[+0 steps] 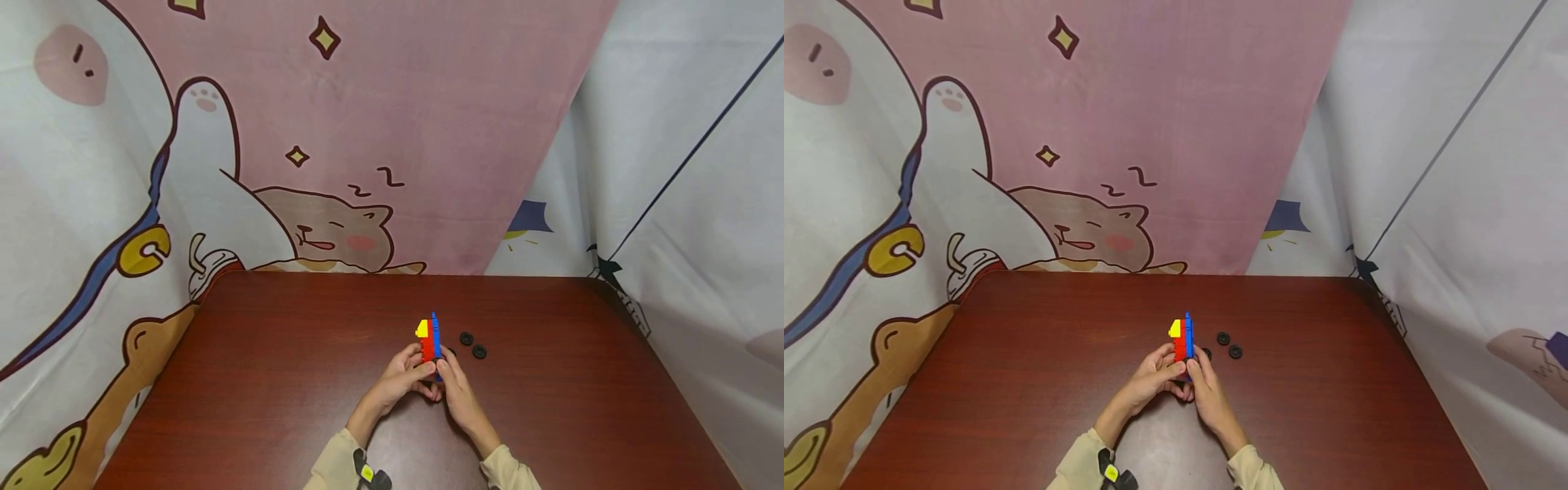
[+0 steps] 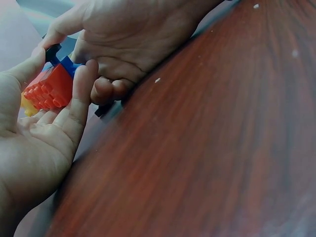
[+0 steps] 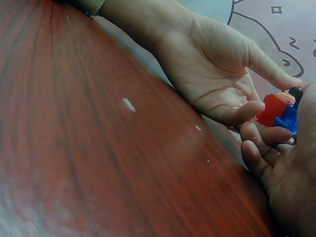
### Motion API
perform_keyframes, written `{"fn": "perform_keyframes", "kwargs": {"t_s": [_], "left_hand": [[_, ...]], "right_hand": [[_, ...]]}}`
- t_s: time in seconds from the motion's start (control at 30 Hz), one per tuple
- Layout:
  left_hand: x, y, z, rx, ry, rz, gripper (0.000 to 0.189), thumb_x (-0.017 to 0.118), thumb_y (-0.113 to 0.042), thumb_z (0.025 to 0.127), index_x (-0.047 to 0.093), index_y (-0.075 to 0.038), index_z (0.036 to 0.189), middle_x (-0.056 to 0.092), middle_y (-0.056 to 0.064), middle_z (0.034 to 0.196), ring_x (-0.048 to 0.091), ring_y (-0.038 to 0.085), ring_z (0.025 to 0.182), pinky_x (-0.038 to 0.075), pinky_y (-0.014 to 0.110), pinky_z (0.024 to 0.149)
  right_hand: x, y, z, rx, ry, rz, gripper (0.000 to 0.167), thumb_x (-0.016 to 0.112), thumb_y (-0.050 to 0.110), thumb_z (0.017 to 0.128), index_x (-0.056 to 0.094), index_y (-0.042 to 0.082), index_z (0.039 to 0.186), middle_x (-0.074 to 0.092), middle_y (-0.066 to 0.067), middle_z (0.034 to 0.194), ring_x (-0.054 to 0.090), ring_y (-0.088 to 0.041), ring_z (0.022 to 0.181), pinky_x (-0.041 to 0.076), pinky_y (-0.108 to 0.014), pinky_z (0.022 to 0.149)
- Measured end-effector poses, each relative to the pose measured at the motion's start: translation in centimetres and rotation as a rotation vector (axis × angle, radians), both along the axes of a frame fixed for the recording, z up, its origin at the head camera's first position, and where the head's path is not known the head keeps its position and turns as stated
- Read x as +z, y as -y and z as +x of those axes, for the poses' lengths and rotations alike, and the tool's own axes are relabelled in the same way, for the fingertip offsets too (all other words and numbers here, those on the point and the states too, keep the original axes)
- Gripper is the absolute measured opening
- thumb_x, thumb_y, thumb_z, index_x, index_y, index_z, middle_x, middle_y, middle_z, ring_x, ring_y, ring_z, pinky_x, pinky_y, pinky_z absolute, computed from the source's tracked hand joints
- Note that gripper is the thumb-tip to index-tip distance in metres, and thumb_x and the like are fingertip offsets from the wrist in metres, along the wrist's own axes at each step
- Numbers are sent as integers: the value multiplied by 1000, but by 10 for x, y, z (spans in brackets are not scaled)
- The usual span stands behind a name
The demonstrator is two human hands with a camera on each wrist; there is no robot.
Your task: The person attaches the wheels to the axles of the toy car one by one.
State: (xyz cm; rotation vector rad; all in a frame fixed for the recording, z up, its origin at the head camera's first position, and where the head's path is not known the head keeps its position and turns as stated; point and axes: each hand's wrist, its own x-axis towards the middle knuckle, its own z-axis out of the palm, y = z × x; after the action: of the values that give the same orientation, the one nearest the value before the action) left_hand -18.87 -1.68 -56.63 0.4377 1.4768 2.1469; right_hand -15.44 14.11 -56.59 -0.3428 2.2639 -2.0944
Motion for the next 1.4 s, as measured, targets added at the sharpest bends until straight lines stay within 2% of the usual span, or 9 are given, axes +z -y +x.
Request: {"fn": "perform_keyframes", "kwargs": {"t_s": [0.4, 0.7, 0.8, 0.93, 1.03, 1.27, 1.4], "left_hand": [[0, -1, -1, 1, -1, -9, 53, 61, -17, 100, 36, 3, 141, 63, 9, 124, 68, 17, 86, 60, 28, 64], [-1, 1, -1, 11, 0, -26, 55, 64, -18, 98, 37, 3, 141, 63, 11, 126, 69, 16, 85, 60, 27, 62], [-2, 1, -1, 24, -5, -30, 54, 65, -18, 97, 39, 4, 140, 63, 11, 124, 68, 15, 82, 60, 27, 61], [-3, 0, 0, 38, -12, -34, 51, 65, -16, 97, 40, 4, 137, 64, 9, 121, 68, 15, 80, 60, 27, 59], [-3, 0, 0, 35, -17, -25, 51, 65, -17, 97, 40, 3, 137, 64, 9, 121, 69, 15, 81, 60, 28, 60], [-4, 0, -2, 12, -25, -13, 50, 64, -20, 98, 40, 0, 136, 64, 9, 121, 69, 19, 79, 61, 30, 64], [-4, 0, -1, 17, -4, -14, 46, 62, -19, 98, 40, 0, 134, 64, 5, 116, 69, 18, 79, 61, 30, 64]], "right_hand": [[0, -2, -1, -2, 6, -9, 41, 29, 14, 110, 34, 0, 148, 57, -22, 92, 53, -13, 59, 48, -26, 53], [-3, -2, 0, -2, 11, 31, 42, 28, 9, 110, 32, -4, 149, 57, -28, 88, 54, -18, 58, 50, -28, 55], [7, -1, 4, -1, 19, 29, 41, 29, 8, 109, 32, -6, 148, 56, -30, 85, 55, -21, 57, 50, -28, 56], [6, -1, 5, 6, 17, 14, 42, 29, 11, 110, 33, -4, 148, 56, -30, 83, 56, -23, 56, 51, -27, 56], [-4, -3, 1, 10, -4, 11, 42, 28, 13, 110, 33, -2, 149, 57, -28, 86, 55, -21, 56, 50, -28, 55], [0, -1, 1, -32, 12, 13, 40, 32, 16, 110, 39, 3, 147, 58, -17, 101, 56, -16, 63, 51, -28, 55], [1, 0, 1, -56, 45, 24, 40, 35, 19, 109, 41, 6, 147, 59, -18, 102, 56, -16, 64, 50, -27, 56]]}}
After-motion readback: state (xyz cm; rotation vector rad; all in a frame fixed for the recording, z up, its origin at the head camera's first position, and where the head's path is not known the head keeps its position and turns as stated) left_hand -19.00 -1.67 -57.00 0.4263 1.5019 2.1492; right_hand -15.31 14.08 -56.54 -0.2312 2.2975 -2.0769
